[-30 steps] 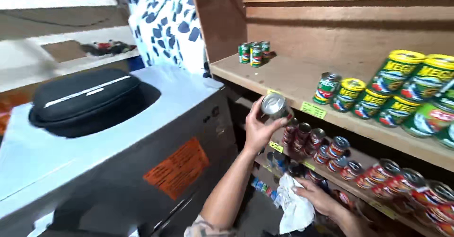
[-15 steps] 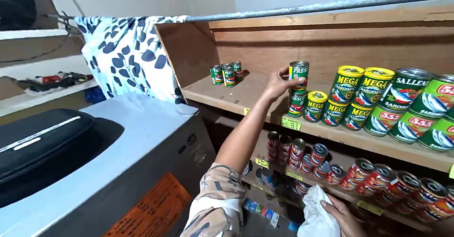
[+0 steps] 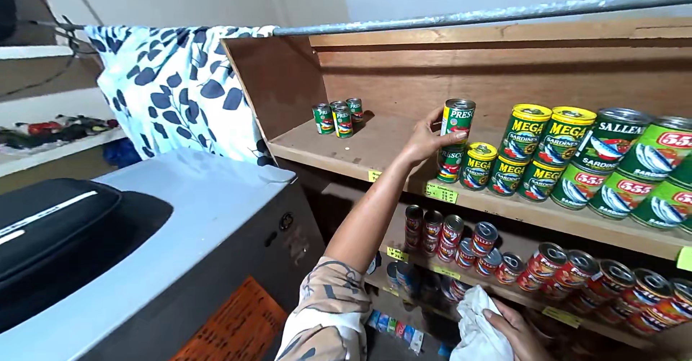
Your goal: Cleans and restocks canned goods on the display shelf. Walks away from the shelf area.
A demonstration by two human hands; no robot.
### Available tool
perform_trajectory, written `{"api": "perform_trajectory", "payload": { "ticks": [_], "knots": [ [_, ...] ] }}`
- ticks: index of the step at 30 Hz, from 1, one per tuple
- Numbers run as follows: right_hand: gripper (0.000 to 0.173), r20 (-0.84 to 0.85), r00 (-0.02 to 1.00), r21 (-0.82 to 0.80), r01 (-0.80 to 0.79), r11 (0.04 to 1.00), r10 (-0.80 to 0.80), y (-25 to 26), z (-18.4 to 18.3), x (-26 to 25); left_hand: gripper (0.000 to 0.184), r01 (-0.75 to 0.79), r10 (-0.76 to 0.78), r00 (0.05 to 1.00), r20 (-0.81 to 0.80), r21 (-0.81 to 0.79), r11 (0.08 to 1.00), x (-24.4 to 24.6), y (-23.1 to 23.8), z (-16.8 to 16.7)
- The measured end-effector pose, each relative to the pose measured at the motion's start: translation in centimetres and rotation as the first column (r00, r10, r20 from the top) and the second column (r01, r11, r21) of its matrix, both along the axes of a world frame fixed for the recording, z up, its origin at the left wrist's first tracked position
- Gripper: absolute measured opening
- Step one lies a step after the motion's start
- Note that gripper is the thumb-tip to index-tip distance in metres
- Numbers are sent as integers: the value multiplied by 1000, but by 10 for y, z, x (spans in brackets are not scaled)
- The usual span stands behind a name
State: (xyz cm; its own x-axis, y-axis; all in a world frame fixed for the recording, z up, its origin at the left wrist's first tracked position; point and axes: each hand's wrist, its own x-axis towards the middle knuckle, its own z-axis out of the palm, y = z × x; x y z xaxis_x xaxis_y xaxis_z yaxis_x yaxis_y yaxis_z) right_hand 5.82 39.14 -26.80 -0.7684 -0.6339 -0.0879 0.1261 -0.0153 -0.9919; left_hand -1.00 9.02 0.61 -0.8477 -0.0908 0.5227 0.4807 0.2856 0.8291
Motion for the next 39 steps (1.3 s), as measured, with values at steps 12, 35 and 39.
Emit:
{"api": "perform_trajectory", "payload": {
  "ticks": [12,35,39],
  "knots": [
    [26,-54,998,55,-22,998,25,-12,-2,-3,44,178,-175,984,38,-108,978,2,-16,-11],
    [23,-53,998,110,-15,994,21,-2,-1,-1,44,171,-169,985,24,-142,975,1,-16,-2],
    [24,-69,997,98,-27,995,34,-3,-2,0,75,226,-208,971,118,-173,959,2,-22,-20]
  ]
}}
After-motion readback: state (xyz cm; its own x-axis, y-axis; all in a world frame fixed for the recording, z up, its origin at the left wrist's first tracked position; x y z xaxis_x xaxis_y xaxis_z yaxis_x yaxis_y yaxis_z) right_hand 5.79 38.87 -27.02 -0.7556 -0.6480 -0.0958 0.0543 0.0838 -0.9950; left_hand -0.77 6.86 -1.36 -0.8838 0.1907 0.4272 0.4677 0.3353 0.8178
